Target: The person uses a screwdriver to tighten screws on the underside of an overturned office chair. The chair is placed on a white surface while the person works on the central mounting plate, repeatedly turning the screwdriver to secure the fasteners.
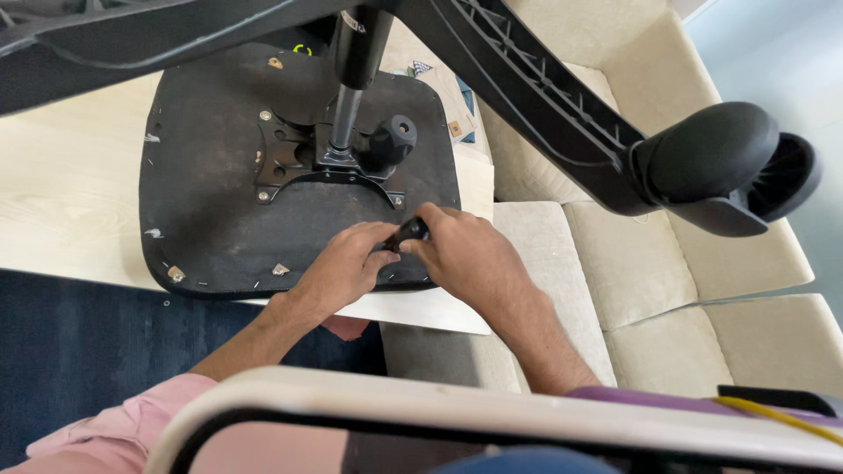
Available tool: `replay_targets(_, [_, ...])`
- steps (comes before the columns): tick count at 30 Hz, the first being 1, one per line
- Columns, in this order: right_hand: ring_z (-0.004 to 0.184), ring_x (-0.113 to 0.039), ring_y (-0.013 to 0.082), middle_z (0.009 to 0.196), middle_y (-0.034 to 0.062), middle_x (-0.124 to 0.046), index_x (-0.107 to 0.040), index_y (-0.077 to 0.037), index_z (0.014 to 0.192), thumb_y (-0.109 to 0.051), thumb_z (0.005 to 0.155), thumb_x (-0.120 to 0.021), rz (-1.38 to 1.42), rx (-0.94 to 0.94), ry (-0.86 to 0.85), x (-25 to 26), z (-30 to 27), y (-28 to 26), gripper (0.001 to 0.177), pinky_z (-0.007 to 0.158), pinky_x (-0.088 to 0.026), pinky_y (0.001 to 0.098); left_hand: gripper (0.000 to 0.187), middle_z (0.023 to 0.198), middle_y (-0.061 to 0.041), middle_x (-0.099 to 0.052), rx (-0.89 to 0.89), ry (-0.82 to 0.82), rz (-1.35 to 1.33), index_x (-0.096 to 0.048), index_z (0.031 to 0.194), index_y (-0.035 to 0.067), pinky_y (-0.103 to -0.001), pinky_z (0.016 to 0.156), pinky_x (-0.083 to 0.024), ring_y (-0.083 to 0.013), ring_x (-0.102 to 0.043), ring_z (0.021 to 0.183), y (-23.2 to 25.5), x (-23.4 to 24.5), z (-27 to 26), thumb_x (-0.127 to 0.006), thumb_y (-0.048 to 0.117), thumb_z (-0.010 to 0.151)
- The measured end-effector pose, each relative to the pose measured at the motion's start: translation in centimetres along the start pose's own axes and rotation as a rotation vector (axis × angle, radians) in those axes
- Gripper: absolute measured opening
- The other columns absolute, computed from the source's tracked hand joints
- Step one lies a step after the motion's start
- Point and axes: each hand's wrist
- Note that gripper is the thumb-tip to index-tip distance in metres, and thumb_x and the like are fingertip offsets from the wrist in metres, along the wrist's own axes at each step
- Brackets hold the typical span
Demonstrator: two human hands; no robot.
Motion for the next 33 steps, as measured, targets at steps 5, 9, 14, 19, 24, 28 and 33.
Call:
replay_targets(5, [0.095,-0.071,0.0353,0.111,0.016,-0.07,-0.063,-0.009,0.122,-0.011,0.089,-0.067,-0.022,0.283,0.121,-0.2,-0.2,0.3,0.033,0.077,-0.058,0.0468,0.018,0.111,-0.012,-0.069,0.129,-0.131,0.063,-0.066,0.114,0.002,-0.044,0.102,-0.048,-0.0296,-0.062,0.114,-0.2,-0.9,0.2,-0.059,0.008,0.098])
replay_targets(9, [0.094,-0.072,0.0333,0.104,0.0186,-0.066,-0.062,-0.002,0.117,0.003,0.086,-0.062,-0.206,0.423,0.178,-1.8,-0.3,0.7,0.031,0.072,-0.061,0.0422,0.022,0.115,-0.012,-0.07,-0.007,-0.054,-0.025,-0.065,0.117,0.0,-0.045,0.104,-0.048,-0.0305,-0.062,0.116,-0.7,-1.3,-0.2,-0.058,0.005,0.096])
replay_targets(14, [0.083,-0.075,0.0306,0.101,0.018,-0.067,-0.061,-0.002,0.117,0.003,0.088,-0.06,-0.288,0.323,0.015,-2.0,0.5,1.2,0.029,0.065,-0.063,0.0394,0.027,0.113,-0.013,-0.073,0.152,-0.086,-0.117,-0.065,0.121,0.001,-0.043,0.092,-0.054,-0.0282,-0.07,0.105,-0.2,-1.5,-0.3,-0.06,0.009,0.096])
replay_targets(19, [0.077,-0.075,0.0346,0.089,0.02,-0.071,-0.066,-0.001,0.106,-0.018,0.093,-0.066,-0.197,0.304,0.003,-1.8,1.2,1.4,0.022,0.066,-0.061,0.0449,0.03,0.11,-0.013,-0.073,0.259,-0.103,-0.159,-0.064,0.124,0.004,-0.042,0.087,-0.057,-0.0245,-0.073,0.098,0.1,-2.1,-0.5,-0.063,0.017,0.097])
replay_targets(24, [0.073,-0.075,0.036,0.076,0.0207,-0.073,-0.069,0.0,0.098,-0.032,0.094,-0.064,-0.165,0.26,-0.016,-2.0,1.7,0.5,0.033,0.068,-0.06,0.0481,0.042,0.115,-0.017,-0.071,0.061,0.076,-0.055,-0.063,0.122,-0.002,-0.044,0.091,-0.054,-0.0306,-0.069,0.107,0.2,-3.1,-1.3,-0.076,0.016,0.085])
replay_targets(28, [0.074,-0.074,0.0375,0.076,0.0235,-0.073,-0.073,0.0,0.088,-0.039,0.1,-0.057,-0.157,0.195,-0.037,-1.7,2.1,0.6,0.044,0.072,-0.061,0.0484,0.034,0.109,-0.015,-0.072,0.065,0.186,-0.035,-0.067,0.117,0.001,-0.043,0.086,-0.056,-0.0309,-0.072,0.1,0.4,-3.9,-1.7,-0.074,0.013,0.086])
replay_targets(33, [0.084,-0.075,0.0382,0.087,0.0255,-0.073,-0.075,-0.001,0.096,-0.044,0.102,-0.054,-0.148,0.129,-0.095,-1.4,2.5,0.5,0.049,0.076,-0.061,0.0493,0.019,0.104,-0.014,-0.075,0.041,0.195,0.001,-0.071,0.109,0.001,-0.043,0.08,-0.057,-0.0322,-0.073,0.093,0.2,-3.5,-1.5,-0.07,0.008,0.091])
Point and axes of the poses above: each hand's wrist, its own z-axis towards the middle knuckle, its own x-axis out of the back of the hand, y = z × x
